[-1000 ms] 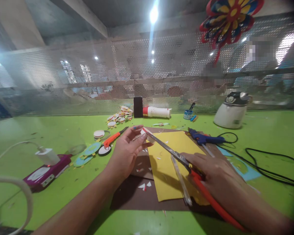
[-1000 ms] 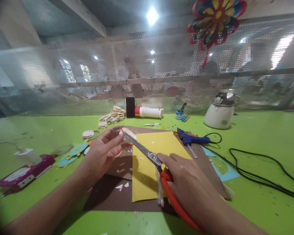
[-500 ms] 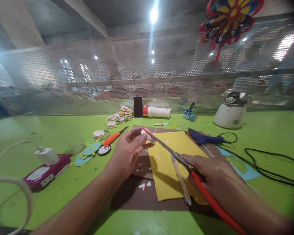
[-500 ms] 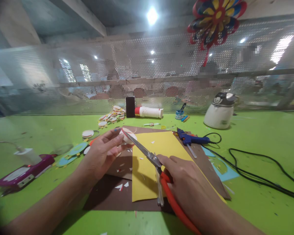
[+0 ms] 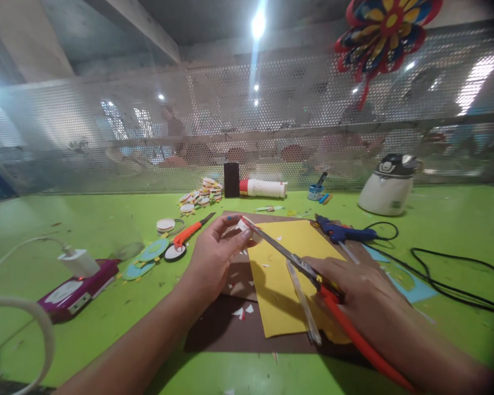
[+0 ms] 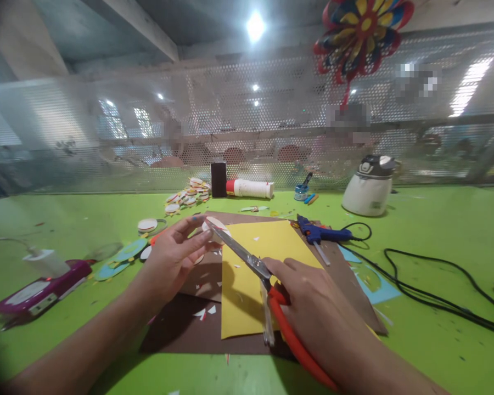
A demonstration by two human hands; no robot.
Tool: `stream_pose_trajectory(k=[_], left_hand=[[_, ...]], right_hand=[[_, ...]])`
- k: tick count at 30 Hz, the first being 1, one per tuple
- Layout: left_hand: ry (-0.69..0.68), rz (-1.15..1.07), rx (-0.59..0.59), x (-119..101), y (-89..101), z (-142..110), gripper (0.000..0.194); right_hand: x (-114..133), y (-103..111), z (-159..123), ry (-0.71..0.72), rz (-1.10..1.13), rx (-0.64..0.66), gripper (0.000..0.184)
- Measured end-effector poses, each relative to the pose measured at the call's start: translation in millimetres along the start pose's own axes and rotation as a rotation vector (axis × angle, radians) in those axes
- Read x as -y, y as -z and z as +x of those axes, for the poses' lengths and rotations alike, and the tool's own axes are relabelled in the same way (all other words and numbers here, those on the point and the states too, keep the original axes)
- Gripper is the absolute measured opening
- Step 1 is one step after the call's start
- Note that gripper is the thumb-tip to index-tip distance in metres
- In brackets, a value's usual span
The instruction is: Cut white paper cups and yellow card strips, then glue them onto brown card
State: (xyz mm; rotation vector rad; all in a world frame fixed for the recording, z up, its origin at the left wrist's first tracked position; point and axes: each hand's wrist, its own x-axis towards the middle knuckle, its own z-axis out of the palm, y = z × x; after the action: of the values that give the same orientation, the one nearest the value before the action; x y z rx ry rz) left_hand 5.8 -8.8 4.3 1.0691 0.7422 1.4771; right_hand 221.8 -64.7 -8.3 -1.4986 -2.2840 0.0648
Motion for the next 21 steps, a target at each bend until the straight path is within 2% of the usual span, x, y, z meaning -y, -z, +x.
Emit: stream_pose_trajectory(k=[7, 12, 21], left_hand=[[-0.016, 0.076, -0.018, -1.9, 1.0, 0.4, 0.036], [-0.085, 0.105, -0.015, 0.2, 3.2, 1.3, 0.037], [-0.105, 0.132, 0.008, 3.9, 5.8, 1.9, 0.038]], right_hand=[[-1.3, 0.9, -0.2, -0.015, 0.01, 0.005, 0.031], [2.8, 2.5, -0.8, -0.034, 0.024, 0.011, 0.032], [0.0, -2.6, -1.0, -0.027, 0.078, -0.013, 0.031]])
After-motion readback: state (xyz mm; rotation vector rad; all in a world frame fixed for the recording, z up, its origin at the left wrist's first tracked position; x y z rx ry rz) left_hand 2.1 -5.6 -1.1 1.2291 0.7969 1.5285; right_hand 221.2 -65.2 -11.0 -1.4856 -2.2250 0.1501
